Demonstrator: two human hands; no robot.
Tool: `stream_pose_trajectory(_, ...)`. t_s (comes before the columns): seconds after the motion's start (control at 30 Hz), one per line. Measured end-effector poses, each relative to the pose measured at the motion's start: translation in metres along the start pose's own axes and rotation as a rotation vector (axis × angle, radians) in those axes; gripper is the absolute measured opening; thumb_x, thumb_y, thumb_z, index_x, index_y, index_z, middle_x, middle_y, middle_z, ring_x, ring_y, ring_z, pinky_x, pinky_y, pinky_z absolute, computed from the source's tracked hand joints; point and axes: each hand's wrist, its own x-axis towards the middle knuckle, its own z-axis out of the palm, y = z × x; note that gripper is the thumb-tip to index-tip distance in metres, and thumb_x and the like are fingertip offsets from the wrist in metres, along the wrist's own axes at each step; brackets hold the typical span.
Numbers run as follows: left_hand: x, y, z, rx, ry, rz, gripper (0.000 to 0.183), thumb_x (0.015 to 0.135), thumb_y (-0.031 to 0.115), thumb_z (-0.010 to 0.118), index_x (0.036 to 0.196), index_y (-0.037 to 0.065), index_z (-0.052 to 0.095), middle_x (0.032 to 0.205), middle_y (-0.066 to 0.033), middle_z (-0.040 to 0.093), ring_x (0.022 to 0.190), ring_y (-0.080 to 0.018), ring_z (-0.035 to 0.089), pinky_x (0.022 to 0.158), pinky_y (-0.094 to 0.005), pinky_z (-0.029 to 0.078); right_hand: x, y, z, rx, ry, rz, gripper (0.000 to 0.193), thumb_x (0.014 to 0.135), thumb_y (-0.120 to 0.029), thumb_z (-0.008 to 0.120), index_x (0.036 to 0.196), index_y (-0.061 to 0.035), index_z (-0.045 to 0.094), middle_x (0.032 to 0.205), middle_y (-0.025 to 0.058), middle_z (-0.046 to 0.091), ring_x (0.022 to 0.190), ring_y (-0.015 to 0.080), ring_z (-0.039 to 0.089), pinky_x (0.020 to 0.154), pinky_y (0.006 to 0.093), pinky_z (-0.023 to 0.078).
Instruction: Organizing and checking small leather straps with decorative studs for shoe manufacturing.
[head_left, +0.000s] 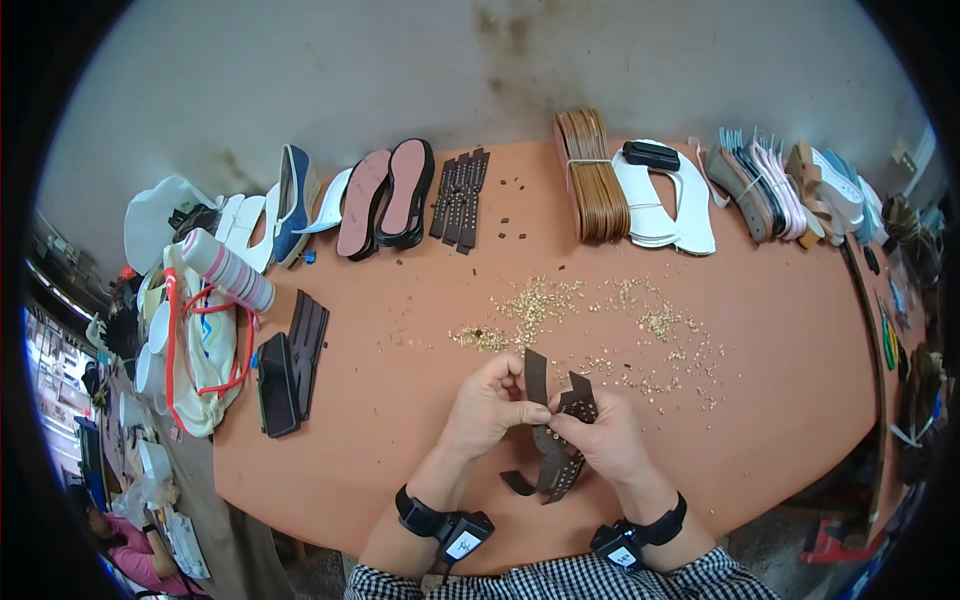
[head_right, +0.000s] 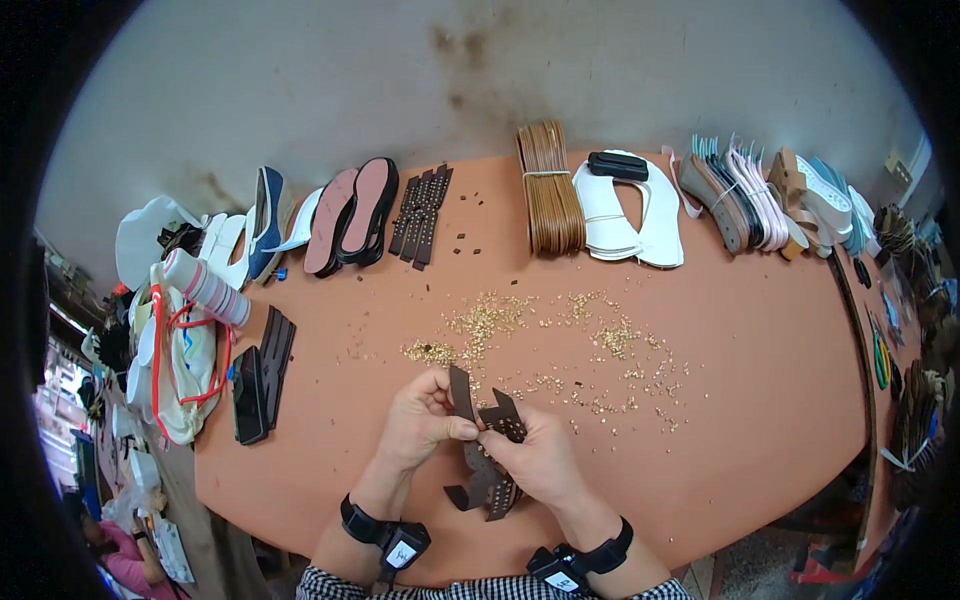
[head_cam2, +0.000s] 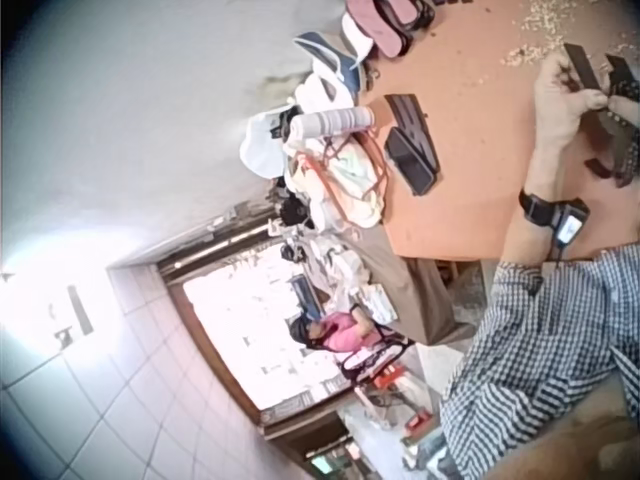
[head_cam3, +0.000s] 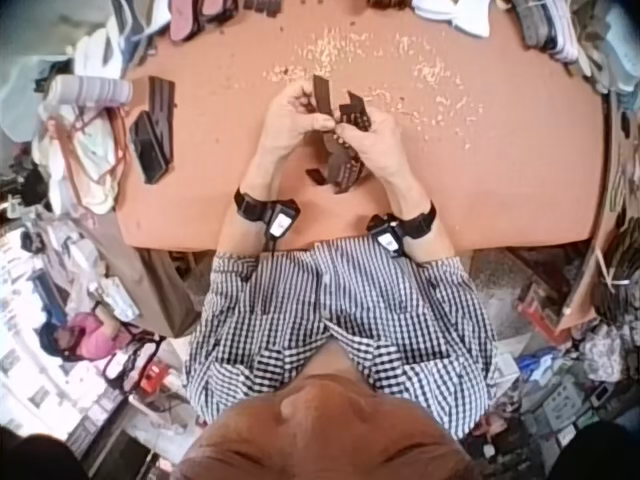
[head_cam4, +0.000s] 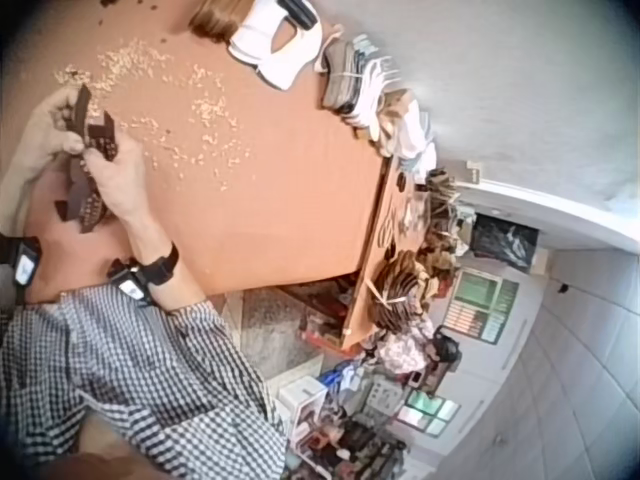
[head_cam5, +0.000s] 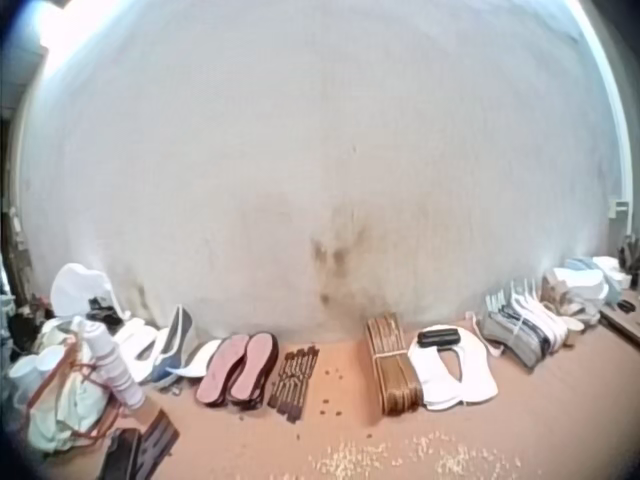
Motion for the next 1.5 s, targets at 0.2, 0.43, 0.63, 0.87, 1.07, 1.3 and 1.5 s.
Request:
stream_pose_trajectory(0.2, -0.002, 0.010, 0.001, 0.047, 0.015, 0.040, 0.034, 0.068, -0.005, 0.067, 0.098, 0.001, 0.053, 0.089, -0.0051, 0.058, 0.078, -0.0112, 0.057, 0.069, -0.0235, 0.048, 0.001, -0.004, 0.002, 0.105, 0.036, 0.010, 0.013, 0.078, -0.001, 0.058, 0.090, -0.0020, 0.057, 0.073, -0.0009, 0.057, 0.061, 0.0052, 0.054, 0.051, 0.0183, 0.044)
stream_pose_trajectory(0.43, -0.001, 0.027, -0.048, 0.545, 0.225, -0.193, 0.017, 0.071, 0.005, 0.067, 0.087, 0.002, 0.062, 0.073, -0.0039, 0.059, 0.067, -0.0107, 0.057, 0.060, -0.0209, 0.046, 0.009, -0.014, -0.026, 0.525, 0.051, 0.022, 0.021, 0.078, 0.001, 0.053, 0.099, 0.0005, 0.054, 0.086, 0.0072, 0.061, 0.071, 0.0141, 0.061, 0.064, 0.0269, 0.052)
stream_pose_trajectory(0.63, 0.000, 0.024, -0.021, 1.234, 0.068, -0.005, 0.013, 0.067, 0.002, 0.061, 0.080, 0.004, 0.062, 0.072, -0.0093, 0.057, 0.065, -0.0225, 0.055, 0.060, -0.0318, 0.045, 0.005, -0.022, -0.029, 0.772, -0.073, 0.137, 0.024, 0.079, 0.000, 0.050, 0.102, 0.0036, 0.053, 0.090, 0.0123, 0.061, 0.077, 0.0187, 0.063, 0.067, 0.0324, 0.054)
stream_pose_trajectory(0.87, 0.005, 0.006, -0.051, 1.307, 0.321, 0.080, 0.011, 0.068, 0.006, 0.061, 0.079, 0.004, 0.063, 0.077, -0.0102, 0.059, 0.075, -0.0264, 0.056, 0.067, -0.0335, 0.045, -0.001, -0.015, -0.036, 0.757, -0.286, 0.137, 0.025, 0.076, 0.003, 0.050, 0.101, 0.0056, 0.053, 0.082, 0.0135, 0.061, 0.063, 0.0209, 0.063, 0.054, 0.0310, 0.053)
stream_pose_trajectory(1.07, 0.011, 0.006, -0.034, 1.459, 0.314, 0.185, 0.014, 0.067, 0.010, 0.065, 0.079, 0.005, 0.063, 0.077, -0.0106, 0.058, 0.077, -0.0265, 0.055, 0.070, -0.0356, 0.044, 0.001, -0.018, -0.025, 0.641, -0.100, 0.221, 0.020, 0.077, 0.003, 0.051, 0.097, 0.0035, 0.054, 0.082, 0.0108, 0.062, 0.066, 0.0181, 0.062, 0.057, 0.0296, 0.052)
stream_pose_trajectory(1.3, 0.019, 0.000, -0.029, 1.569, 0.299, 0.243, 0.009, 0.071, 0.011, 0.063, 0.072, 0.004, 0.057, 0.075, -0.0108, 0.055, 0.077, -0.0281, 0.052, 0.070, -0.0371, 0.042, 0.006, -0.012, -0.017, 0.422, -0.013, 0.197, 0.011, 0.080, -0.002, 0.056, 0.091, -0.0017, 0.059, 0.078, 0.0044, 0.062, 0.065, 0.0116, 0.060, 0.059, 0.0253, 0.050)
stream_pose_trajectory(1.5, 0.013, -0.003, -0.033, 1.400, 0.415, 0.313, 0.008, 0.074, 0.007, 0.061, 0.073, 0.001, 0.056, 0.071, -0.0133, 0.056, 0.068, -0.0285, 0.055, 0.061, -0.0344, 0.043, 0.010, -0.001, -0.009, 0.330, 0.076, 0.092, 0.008, 0.079, -0.004, 0.058, 0.087, -0.0029, 0.060, 0.072, 0.0023, 0.061, 0.058, 0.0092, 0.057, 0.051, 0.0230, 0.048)
